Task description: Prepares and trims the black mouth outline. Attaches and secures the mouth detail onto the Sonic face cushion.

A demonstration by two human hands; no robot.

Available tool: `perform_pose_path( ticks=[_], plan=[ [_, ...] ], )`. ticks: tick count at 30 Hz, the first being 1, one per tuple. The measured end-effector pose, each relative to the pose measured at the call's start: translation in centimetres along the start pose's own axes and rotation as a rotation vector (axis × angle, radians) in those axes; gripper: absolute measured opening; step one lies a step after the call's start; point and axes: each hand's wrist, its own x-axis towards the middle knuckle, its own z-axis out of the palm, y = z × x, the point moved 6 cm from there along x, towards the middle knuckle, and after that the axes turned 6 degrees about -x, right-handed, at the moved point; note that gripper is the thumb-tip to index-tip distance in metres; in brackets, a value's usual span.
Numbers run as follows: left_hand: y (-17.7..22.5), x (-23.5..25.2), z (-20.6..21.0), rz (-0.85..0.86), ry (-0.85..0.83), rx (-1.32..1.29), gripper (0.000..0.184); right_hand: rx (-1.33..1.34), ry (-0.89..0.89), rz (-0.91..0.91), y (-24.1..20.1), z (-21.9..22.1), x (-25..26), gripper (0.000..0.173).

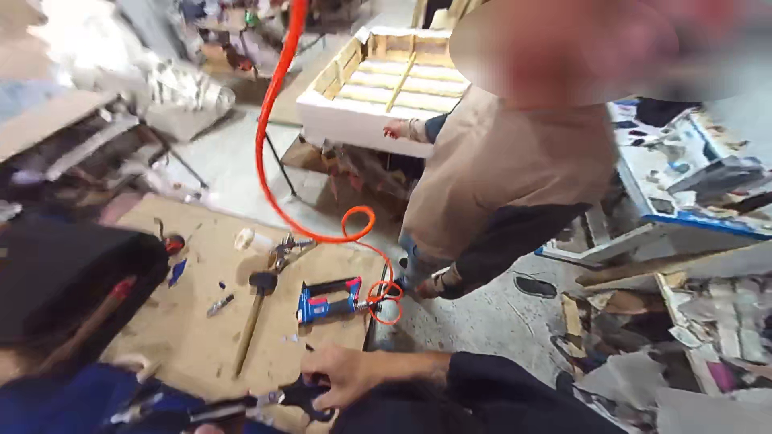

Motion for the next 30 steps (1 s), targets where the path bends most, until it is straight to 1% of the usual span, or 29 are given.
perform_pose_path(
  ticks=[3,6,10,12,16,21,25,30],
  plan=[
    [-0.2,-0.2,-0.7,0.063,-0.006,0.017,0.022,0.005,-0.012,0.016,-0.7,-0.1,0.2,0.034],
    [0.2,-1.3,-1.7,0.049,0.013,0.023,0.019,0.000,-0.036,0.031,-1.7,0.7,0.5,0.045],
    [-0.8,-1.7,-1.8,0.059,-0.007,-0.157,0.023,0.012,-0.085,0.074,-1.4,1.3,0.9,0.046],
    [-1.1,-1.8,-1.7,0.066,-0.011,-0.197,0.024,0.019,-0.101,0.098,-1.4,1.3,0.9,0.046],
    [-1.0,-2.1,-2.7,0.075,0.020,-0.194,0.023,0.025,-0.162,0.105,-1.6,1.7,1.1,0.047],
    [-0.9,-2.2,-3.0,0.110,0.040,-0.162,0.018,0.003,-0.155,0.098,-2.2,1.9,1.3,0.050],
    [-0.9,-2.4,-3.2,0.185,0.019,-0.083,0.020,0.010,-0.150,0.090,-2.5,2.0,1.6,0.052],
    [-1.2,-2.6,-3.6,0.179,0.034,-0.098,0.016,-0.001,-0.171,0.086,-2.3,2.3,1.2,0.053]
  ],
)
